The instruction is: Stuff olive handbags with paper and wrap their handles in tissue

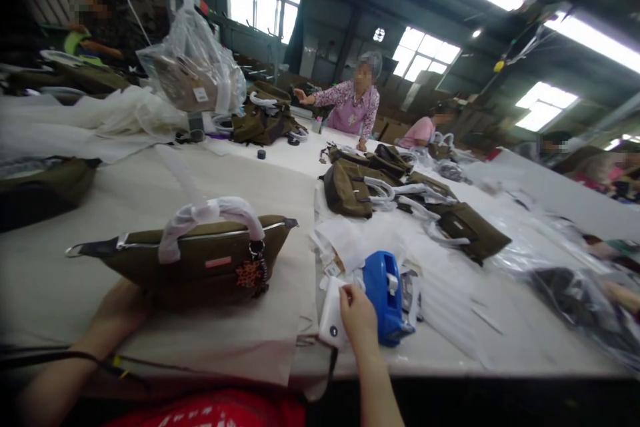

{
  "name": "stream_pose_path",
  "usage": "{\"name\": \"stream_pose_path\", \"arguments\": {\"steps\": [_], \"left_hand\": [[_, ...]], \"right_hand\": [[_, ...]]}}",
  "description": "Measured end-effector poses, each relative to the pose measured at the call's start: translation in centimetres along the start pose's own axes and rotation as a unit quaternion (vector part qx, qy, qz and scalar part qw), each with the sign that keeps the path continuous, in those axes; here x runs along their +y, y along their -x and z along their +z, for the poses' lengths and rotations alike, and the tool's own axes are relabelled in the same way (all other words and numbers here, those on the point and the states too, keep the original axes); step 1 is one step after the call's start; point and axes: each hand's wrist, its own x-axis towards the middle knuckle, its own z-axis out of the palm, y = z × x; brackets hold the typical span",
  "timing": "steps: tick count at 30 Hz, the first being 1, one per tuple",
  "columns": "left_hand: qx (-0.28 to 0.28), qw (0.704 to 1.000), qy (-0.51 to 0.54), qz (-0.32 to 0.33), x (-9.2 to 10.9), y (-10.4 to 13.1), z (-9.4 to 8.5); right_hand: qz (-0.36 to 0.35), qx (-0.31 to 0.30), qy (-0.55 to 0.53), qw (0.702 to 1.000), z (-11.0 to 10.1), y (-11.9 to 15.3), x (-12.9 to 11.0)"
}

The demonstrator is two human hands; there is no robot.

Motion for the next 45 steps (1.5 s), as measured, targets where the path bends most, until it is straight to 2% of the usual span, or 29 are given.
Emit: {"name": "stream_pose_path", "arguments": {"steps": [3, 6, 11, 17, 26, 32, 35, 40, 45], "left_hand": [[0.003, 1.0, -0.007, 0.001, 0.0, 0.2, 0.1], [0.007, 1.0, -0.006, 0.001, 0.0, 0.3, 0.1], [-0.004, 1.0, -0.021, 0.009, 0.3, 0.2, -0.2], [-0.001, 1.0, -0.022, 0.013, 0.6, 0.1, -0.4], [0.007, 1.0, -0.013, 0.007, 0.8, 0.2, -0.6], [0.007, 1.0, -0.013, 0.016, 0.5, 0.3, -0.4], [0.009, 1.0, -0.007, 0.002, 0.6, 0.4, -0.4], [0.001, 1.0, -0.001, 0.002, 0.9, 0.4, -0.7], [0.012, 1.0, 0.011, 0.015, 0.4, 0.6, -0.2]], "right_hand": [[0.026, -0.011, 0.065, 0.998, -0.2, -3.2, 2.5], [0.007, -0.057, 0.105, 0.993, 0.3, -5.1, 3.6], [-0.017, -0.094, 0.146, 0.985, 0.8, -6.2, 4.0], [-0.018, -0.096, 0.169, 0.981, -0.3, -6.4, 4.5], [0.002, -0.062, 0.171, 0.983, -0.9, -5.0, 3.9], [-0.003, -0.036, 0.166, 0.986, -0.4, -4.8, 2.3], [0.015, -0.05, 0.163, 0.985, 0.4, -6.0, 1.1], [0.125, -0.037, 0.155, 0.979, 2.2, -9.6, -0.5], [0.166, -0.026, 0.075, 0.983, 2.9, -12.2, -0.8]]}}
